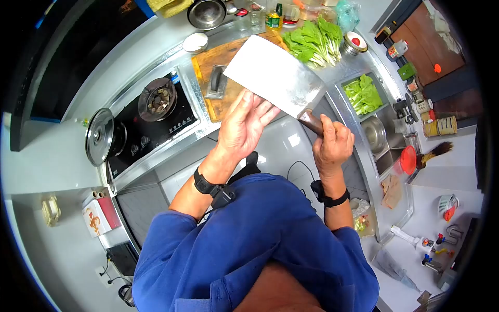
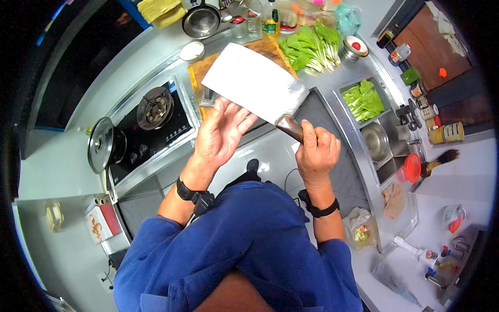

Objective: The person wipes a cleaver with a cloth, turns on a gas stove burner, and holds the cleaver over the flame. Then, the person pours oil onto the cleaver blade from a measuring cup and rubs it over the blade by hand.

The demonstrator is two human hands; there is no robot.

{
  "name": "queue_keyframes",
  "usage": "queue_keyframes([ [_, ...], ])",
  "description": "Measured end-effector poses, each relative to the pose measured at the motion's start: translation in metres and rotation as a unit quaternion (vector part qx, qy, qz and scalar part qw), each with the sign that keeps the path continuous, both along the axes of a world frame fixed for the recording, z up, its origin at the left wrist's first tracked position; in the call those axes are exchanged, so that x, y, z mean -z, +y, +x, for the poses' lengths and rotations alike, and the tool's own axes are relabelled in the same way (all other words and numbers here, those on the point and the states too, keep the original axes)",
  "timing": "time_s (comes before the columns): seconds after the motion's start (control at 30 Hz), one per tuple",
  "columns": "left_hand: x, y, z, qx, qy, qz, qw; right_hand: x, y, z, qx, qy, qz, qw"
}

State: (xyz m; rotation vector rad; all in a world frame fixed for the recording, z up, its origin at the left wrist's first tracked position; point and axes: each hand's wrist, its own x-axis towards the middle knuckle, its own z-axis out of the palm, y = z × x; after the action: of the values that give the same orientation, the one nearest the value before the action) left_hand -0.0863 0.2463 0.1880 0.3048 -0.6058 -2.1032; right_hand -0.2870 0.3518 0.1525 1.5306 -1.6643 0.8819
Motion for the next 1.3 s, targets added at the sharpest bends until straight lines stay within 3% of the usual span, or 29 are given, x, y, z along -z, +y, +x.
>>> queue_keyframes([
  [0.13,0.0,-0.027,-0.025,-0.048,-0.105,0.064,0.991,0.001,-0.011,-0.009,0.011,0.018,0.019,1.0],
  [0.23,0.009,-0.05,-0.031,-0.04,-0.163,0.015,0.986,0.0,-0.027,-0.016,0.01,0.04,0.009,0.999],
  [0.37,0.011,-0.08,-0.033,-0.005,-0.142,-0.026,0.99,0.0,-0.049,-0.02,0.03,0.032,0.004,0.999],
  [0.47,0.006,-0.093,-0.033,0.047,-0.114,-0.017,0.992,0.002,-0.066,-0.021,0.046,0.007,0.005,0.999],
  [0.53,0.011,-0.1,-0.034,0.044,-0.089,0.057,0.993,0.004,-0.076,-0.023,0.053,-0.004,0.007,0.999],
  [0.67,0.02,-0.119,-0.039,0.054,-0.098,0.03,0.993,0.008,-0.097,-0.038,0.03,-0.017,0.018,0.999],
  [0.73,0.023,-0.123,-0.048,0.107,-0.174,-0.04,0.978,0.013,-0.108,-0.048,0.011,-0.021,0.024,0.999],
  [0.97,0.051,-0.127,-0.079,0.155,-0.253,-0.045,0.954,0.027,-0.149,-0.101,-0.068,-0.057,0.03,0.996],
  [1.1,0.053,-0.127,-0.096,0.117,-0.275,-0.036,0.953,0.028,-0.164,-0.135,-0.108,-0.056,0.043,0.992],
  [1.17,0.054,-0.128,-0.101,0.052,-0.266,-0.021,0.962,0.029,-0.169,-0.15,-0.127,-0.056,0.046,0.989],
  [1.3,0.047,-0.136,-0.076,-0.163,-0.343,-0.021,0.925,0.03,-0.175,-0.177,-0.157,-0.041,0.034,0.986],
])
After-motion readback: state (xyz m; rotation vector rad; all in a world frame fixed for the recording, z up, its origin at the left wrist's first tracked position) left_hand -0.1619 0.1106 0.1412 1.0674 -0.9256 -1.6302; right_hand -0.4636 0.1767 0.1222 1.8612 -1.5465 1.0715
